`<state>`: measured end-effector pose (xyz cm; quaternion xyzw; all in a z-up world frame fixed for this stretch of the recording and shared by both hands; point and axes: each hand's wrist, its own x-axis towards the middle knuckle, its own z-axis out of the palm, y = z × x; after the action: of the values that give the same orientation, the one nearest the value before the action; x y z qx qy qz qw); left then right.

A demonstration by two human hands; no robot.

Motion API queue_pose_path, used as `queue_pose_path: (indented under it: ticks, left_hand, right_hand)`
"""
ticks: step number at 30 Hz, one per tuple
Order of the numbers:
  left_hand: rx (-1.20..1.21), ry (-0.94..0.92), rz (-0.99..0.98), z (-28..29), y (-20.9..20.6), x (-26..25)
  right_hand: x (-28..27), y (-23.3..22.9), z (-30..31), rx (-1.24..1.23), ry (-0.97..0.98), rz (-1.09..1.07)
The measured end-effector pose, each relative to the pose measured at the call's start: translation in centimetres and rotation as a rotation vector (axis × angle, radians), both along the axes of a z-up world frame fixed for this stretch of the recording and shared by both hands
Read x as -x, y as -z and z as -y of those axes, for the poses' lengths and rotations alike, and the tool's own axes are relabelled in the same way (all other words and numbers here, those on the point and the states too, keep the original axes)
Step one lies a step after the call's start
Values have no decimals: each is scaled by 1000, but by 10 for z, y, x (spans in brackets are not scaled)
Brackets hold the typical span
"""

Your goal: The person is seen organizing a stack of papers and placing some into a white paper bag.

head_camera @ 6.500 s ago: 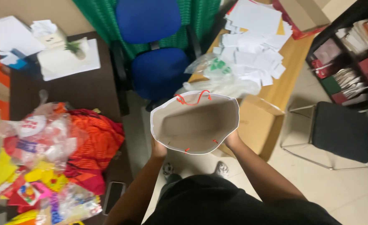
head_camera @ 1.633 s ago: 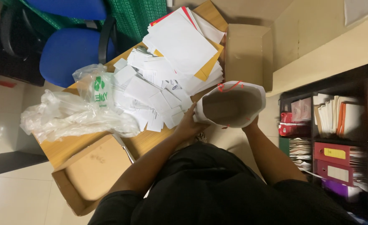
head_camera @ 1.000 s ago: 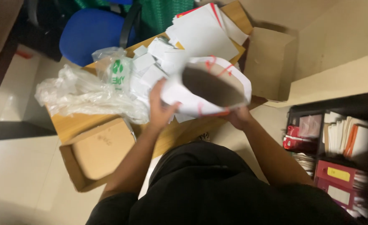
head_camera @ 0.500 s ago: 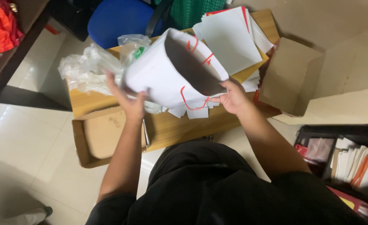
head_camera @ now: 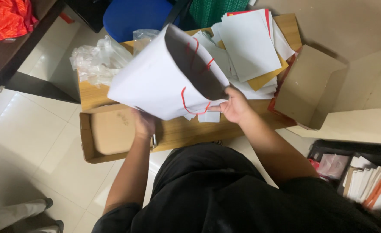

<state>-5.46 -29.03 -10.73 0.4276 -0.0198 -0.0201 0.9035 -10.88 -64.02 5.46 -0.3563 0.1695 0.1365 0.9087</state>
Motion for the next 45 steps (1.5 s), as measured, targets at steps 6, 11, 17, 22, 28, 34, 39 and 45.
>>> queue_pose_path:
  ticks: [6,11,17,22,28,34,39,45]
  left_hand:
    - [151,67,-346,16,-14,-4]
    - [126,133,-321,1,-31,-6]
    - [272,303,-337,4,-55,13]
    - [205,311,-260,19,-85,27]
    - [161,284,-198,22,-114,38]
    - [206,286,-184,22,-134,45]
    - [242,283,-167,17,-143,47]
    - [331,370,-104,18,-157,51]
  right_hand:
    - [10,-18,-11,-58,-116,52]
    - [19,-32,-4,-189,-231,92]
    - [22,174,23,716,-239,-102]
    - [40,273,16,1198,-405,-455]
    - [45,290,-5,1235,36,-317]
    - [34,272,-20,1190,-93,-436]
    - [24,261,-27,1328,-141,-504]
    - [30,254,-27,1167,63,-550]
